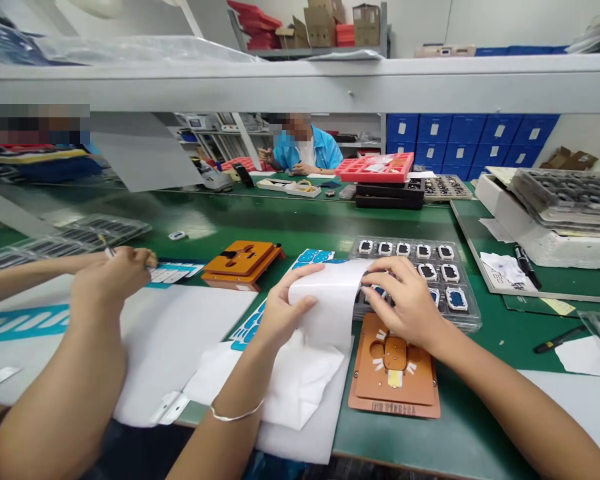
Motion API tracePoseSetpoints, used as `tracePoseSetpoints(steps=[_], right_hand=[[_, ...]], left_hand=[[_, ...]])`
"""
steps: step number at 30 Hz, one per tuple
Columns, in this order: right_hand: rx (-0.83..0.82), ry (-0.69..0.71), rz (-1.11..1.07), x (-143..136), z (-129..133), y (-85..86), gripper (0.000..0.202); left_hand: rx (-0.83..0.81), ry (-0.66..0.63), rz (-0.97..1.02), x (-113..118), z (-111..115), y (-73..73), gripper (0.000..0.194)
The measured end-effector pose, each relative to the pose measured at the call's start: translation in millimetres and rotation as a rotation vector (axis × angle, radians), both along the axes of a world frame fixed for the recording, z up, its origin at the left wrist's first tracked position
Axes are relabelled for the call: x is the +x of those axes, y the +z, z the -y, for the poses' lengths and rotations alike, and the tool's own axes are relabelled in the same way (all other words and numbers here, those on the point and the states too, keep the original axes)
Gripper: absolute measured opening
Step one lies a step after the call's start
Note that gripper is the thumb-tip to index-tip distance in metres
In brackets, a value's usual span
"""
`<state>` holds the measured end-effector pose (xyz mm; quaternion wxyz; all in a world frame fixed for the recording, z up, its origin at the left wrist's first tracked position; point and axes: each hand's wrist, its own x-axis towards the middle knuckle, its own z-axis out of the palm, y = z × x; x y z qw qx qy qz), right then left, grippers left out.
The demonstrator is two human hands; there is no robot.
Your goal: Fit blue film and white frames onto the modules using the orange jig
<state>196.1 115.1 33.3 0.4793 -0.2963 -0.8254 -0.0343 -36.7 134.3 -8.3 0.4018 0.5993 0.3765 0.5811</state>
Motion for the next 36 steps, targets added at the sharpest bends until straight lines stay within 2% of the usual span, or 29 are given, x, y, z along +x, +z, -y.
tracePoseSetpoints(steps=[4, 7, 10, 14, 16, 19, 23, 27, 30, 33, 36], right_hand=[[-0.084, 0.032, -0.082, -1.3, 6.3, 3.5, 0.01], [-0.172, 0.06, -0.096, 3.4, 5.4, 2.7, 0.012], [-0.205, 0.043, -0.087, 8.4, 4.3, 4.0, 0.013], [-0.062, 0.014, -0.019, 9.6, 4.6, 7.6, 0.008], [0.002, 0.002, 0.075, 7.7, 5.9, 6.9, 0.02], [-0.004, -0.066, 0.21, 4.0, 8.9, 2.9, 0.031], [-0.122, -0.139, 0.247, 2.1, 11.9, -1.6, 0.029], [-0.281, -0.056, 0.16, 1.8, 9.9, -4.1, 0.016], [-0.276, -0.005, 0.056, 1.4, 6.4, -4.3, 0.011], [-0.263, 0.044, -0.15, 6.0, 4.1, 3.0, 0.01], [-0.39, 0.018, -0.284, 19.9, 4.5, 17.7, 0.007]], left_hand=[[0.022, -0.075, 0.043, 2.2, 0.5, -6.1, 0.064], [0.004, -0.122, 0.048, 6.7, 1.5, -6.8, 0.042], [0.016, -0.175, 0.041, 13.7, 5.0, -5.6, 0.032], [0.036, -0.288, 0.081, 24.0, 10.7, -7.0, 0.037], [0.04, -0.357, 0.119, 28.0, 13.2, -9.7, 0.042], [0.046, -0.405, 0.102, 30.7, 15.7, -14.8, 0.043], [0.104, -0.355, -0.003, 29.3, 15.7, -20.7, 0.04], [0.188, -0.309, -0.115, 28.9, 12.6, -25.9, 0.037], [0.2, -0.306, -0.134, 28.3, 10.0, -27.3, 0.037], [0.083, -0.312, -0.151, 18.7, 4.2, -22.4, 0.04], [-0.211, -0.151, -0.333, -4.3, -7.7, -14.6, 0.045]])
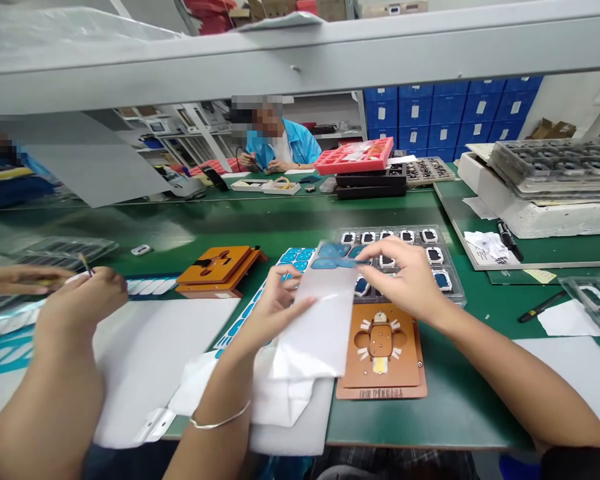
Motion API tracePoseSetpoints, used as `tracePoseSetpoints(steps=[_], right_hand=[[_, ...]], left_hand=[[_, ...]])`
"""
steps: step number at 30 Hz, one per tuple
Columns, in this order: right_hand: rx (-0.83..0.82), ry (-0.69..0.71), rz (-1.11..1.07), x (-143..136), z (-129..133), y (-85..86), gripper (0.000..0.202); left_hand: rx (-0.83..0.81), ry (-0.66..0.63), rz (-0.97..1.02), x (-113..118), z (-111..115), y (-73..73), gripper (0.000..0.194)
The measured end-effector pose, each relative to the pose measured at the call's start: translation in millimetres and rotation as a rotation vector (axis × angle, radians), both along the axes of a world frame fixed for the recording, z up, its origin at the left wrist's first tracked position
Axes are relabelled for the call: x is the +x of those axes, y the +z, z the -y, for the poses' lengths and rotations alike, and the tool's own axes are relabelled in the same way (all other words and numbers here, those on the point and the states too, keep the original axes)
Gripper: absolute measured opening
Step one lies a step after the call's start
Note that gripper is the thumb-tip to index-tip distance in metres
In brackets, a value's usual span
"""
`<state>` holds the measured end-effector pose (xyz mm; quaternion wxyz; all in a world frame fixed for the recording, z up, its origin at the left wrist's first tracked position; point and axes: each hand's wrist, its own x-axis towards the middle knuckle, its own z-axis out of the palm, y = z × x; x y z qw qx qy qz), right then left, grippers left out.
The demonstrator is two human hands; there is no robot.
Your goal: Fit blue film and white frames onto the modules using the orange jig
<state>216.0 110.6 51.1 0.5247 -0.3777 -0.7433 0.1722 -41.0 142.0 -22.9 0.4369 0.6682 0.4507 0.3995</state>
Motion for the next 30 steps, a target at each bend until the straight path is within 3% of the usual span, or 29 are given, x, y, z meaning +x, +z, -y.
tracePoseSetpoints(steps=[4, 8, 13, 17, 20, 22, 24, 28, 30], right_hand=[[-0.252, 0.092, 0.248, 22.6, 0.5, 14.9, 0.01], [-0.439, 0.259, 0.601, 28.1, 0.6, 14.5, 0.012], [-0.58, 0.272, 0.767, 14.2, 6.7, 8.0, 0.016], [-0.53, 0.215, 0.817, 5.8, 11.1, 2.9, 0.021], [-0.448, 0.146, 0.925, 2.2, 13.9, 1.3, 0.02], [-0.429, 0.113, 1.031, -0.3, 16.6, 2.7, 0.018], [-0.422, 0.1, 1.124, -3.0, 19.8, 5.8, 0.016], [-0.409, 0.092, 1.219, -7.6, 24.3, 11.1, 0.019], [-0.396, 0.091, 1.219, -8.8, 24.3, 11.2, 0.019]], left_hand=[[-0.147, 0.248, -0.33, -34.8, -17.1, 1.8, 0.04], [-0.215, 0.399, -0.534, -49.9, -24.1, -3.7, 0.04], [-0.169, 0.588, -0.755, -38.9, -20.0, -1.1, 0.04], [0.028, 0.645, -0.815, -13.2, -9.1, 5.3, 0.037], [0.435, 0.527, -0.681, 10.9, 1.9, 5.2, 0.022], [0.78, 0.366, -0.522, 26.1, 11.0, 3.0, 0.013], [0.991, 0.174, -0.419, 38.5, 20.8, 0.8, 0.01], [1.081, -0.193, -0.347, 51.5, 36.3, 1.0, 0.014], [1.068, -0.298, -0.329, 53.5, 39.7, 2.7, 0.017]])
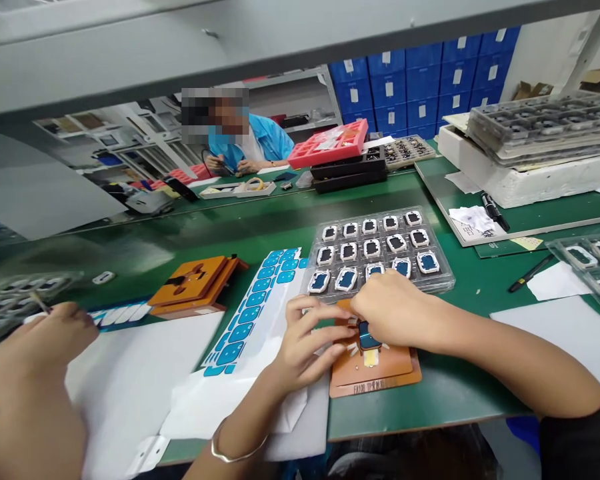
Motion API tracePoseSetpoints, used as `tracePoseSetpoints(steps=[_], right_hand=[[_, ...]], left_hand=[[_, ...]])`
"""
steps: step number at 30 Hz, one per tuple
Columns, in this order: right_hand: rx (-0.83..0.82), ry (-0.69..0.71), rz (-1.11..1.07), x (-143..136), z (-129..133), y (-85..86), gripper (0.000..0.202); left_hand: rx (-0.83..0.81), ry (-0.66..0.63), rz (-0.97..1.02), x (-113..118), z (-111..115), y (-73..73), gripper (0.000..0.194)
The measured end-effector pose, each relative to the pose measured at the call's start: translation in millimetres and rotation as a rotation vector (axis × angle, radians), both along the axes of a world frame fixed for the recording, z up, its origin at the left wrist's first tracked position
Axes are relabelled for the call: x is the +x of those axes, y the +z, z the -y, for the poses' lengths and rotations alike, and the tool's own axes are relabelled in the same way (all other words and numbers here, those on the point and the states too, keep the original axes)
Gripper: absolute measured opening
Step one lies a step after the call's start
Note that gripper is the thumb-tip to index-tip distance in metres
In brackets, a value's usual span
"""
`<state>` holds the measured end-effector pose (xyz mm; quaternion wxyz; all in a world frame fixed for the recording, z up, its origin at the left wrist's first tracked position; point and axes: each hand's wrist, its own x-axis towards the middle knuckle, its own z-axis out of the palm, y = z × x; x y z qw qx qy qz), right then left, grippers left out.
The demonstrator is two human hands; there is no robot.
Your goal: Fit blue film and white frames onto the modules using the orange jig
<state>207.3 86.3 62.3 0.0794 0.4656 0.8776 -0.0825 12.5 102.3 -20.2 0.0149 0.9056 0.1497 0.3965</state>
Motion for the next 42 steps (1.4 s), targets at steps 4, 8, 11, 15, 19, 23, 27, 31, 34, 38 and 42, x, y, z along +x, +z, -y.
tracePoseSetpoints(steps=[4, 8, 11, 15, 19, 23, 27, 31, 34, 38, 42], right_hand=[[0.006, 0.005, -0.016, -0.7, -1.7, -1.4, 0.017], [-0.034, 0.0, -0.001, -1.1, -1.6, 0.0, 0.017], [-0.044, 0.001, -0.006, -0.4, -1.2, 0.6, 0.016], [-0.039, 0.009, -0.036, 0.5, -0.7, -2.1, 0.018], [0.04, -0.021, -0.079, 1.8, -0.5, -4.1, 0.02], [0.124, -0.097, -0.074, 14.4, -8.4, 1.8, 0.014], [0.223, -0.39, 0.089, 45.0, -28.9, 9.7, 0.021], [0.21, -0.658, 0.214, 77.1, -46.9, 11.7, 0.023], [0.176, -0.712, 0.22, 89.9, -54.5, 9.6, 0.026], [0.153, -0.7, 0.172, 93.9, -63.4, 1.7, 0.028], [0.128, -0.62, 0.096, 94.1, -71.8, -10.3, 0.026]], left_hand=[[-0.04, -0.048, -0.038, 0.7, 1.4, 1.9, 0.022], [-0.056, -0.086, -0.061, 0.9, 1.3, 1.6, 0.023], [-0.08, -0.114, -0.071, 1.4, 1.5, 1.6, 0.024], [-0.115, -0.129, -0.092, 1.6, 1.8, 0.7, 0.024], [-0.142, -0.138, -0.122, 1.2, 2.1, -1.6, 0.025], [-0.164, -0.141, -0.15, 1.3, 2.0, -2.5, 0.025], [-0.163, -0.141, -0.166, 2.1, 1.0, -2.2, 0.03], [-0.139, -0.15, -0.211, 2.2, -0.3, -0.9, 0.035], [-0.141, -0.153, -0.238, 1.5, -1.1, -0.2, 0.036], [-0.156, -0.161, -0.267, -0.1, -2.2, -1.8, 0.042], [-0.2, -0.179, -0.283, -1.0, -2.5, -3.9, 0.05]])
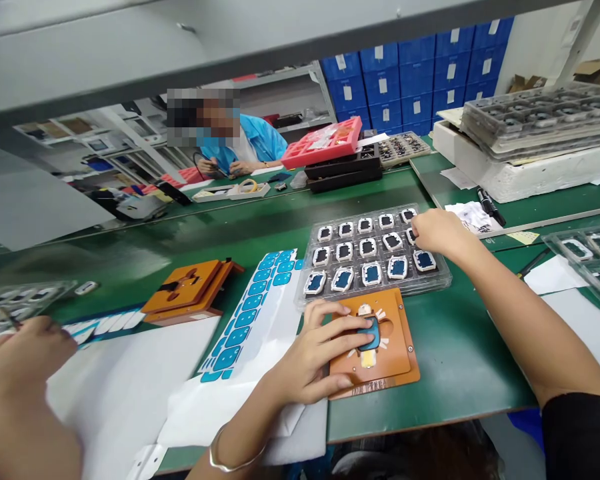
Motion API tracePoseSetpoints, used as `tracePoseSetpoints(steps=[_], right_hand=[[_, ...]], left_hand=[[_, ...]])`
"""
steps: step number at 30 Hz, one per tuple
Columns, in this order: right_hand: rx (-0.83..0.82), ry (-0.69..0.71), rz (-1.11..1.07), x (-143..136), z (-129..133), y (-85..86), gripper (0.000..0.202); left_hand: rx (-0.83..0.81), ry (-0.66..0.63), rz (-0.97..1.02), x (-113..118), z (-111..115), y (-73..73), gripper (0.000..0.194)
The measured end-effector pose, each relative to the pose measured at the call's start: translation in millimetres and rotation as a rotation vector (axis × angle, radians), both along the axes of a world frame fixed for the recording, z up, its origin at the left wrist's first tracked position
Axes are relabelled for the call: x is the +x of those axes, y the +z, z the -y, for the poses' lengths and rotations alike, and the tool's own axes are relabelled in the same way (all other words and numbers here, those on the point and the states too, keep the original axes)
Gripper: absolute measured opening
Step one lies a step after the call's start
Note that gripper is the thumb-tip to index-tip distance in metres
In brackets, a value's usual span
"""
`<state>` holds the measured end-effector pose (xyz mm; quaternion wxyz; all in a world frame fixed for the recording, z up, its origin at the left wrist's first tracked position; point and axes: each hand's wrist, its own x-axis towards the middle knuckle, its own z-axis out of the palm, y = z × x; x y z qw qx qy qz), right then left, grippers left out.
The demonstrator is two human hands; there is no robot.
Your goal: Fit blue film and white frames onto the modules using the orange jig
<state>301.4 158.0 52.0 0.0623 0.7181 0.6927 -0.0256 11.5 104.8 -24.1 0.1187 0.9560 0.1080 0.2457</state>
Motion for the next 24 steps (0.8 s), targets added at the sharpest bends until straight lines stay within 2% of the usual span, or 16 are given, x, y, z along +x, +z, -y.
tracePoseSetpoints(steps=[4, 8, 10, 13, 16, 18, 20, 21, 22, 24], right_hand=[[0.021, 0.085, -0.102, 0.2, -6.4, -13.0, 0.021], [0.078, 0.076, -0.242, 2.7, -13.6, -22.8, 0.012], [0.118, 0.051, -0.317, 4.1, -15.9, -22.6, 0.009], [0.197, 0.049, -0.424, 1.4, -12.0, -13.3, 0.007], [0.242, 0.14, -0.563, -11.5, 6.8, -3.6, 0.015], [0.218, 0.253, -0.838, -23.0, 26.7, -5.6, 0.023], [0.132, 0.336, -1.184, -32.2, 48.7, -15.5, 0.028], [0.095, 0.353, -1.289, -34.9, 59.1, -22.0, 0.027], [0.087, 0.365, -1.348, -36.2, 68.4, -28.6, 0.026], [0.138, 0.393, -1.33, -34.9, 82.4, -39.5, 0.019]], left_hand=[[-0.031, -0.043, 0.032, 1.3, 0.1, 0.7, 0.058], [-0.078, -0.076, 0.063, 3.0, -0.2, 0.9, 0.058], [-0.084, -0.073, 0.078, 3.6, -0.1, -0.3, 0.055], [-0.052, -0.05, 0.124, 4.7, 1.3, -2.3, 0.053], [-0.024, -0.027, 0.177, 6.5, 4.2, -3.3, 0.051], [-0.015, -0.012, 0.201, 7.7, 6.1, -3.6, 0.049], [-0.006, 0.0, 0.218, 8.7, 7.0, -3.6, 0.049], [-0.003, 0.002, 0.224, 9.0, 7.0, -3.5, 0.05], [-0.001, -0.001, 0.229, 9.1, 6.6, -3.3, 0.052], [-0.005, -0.021, 0.237, 8.7, 5.1, -2.5, 0.057]])
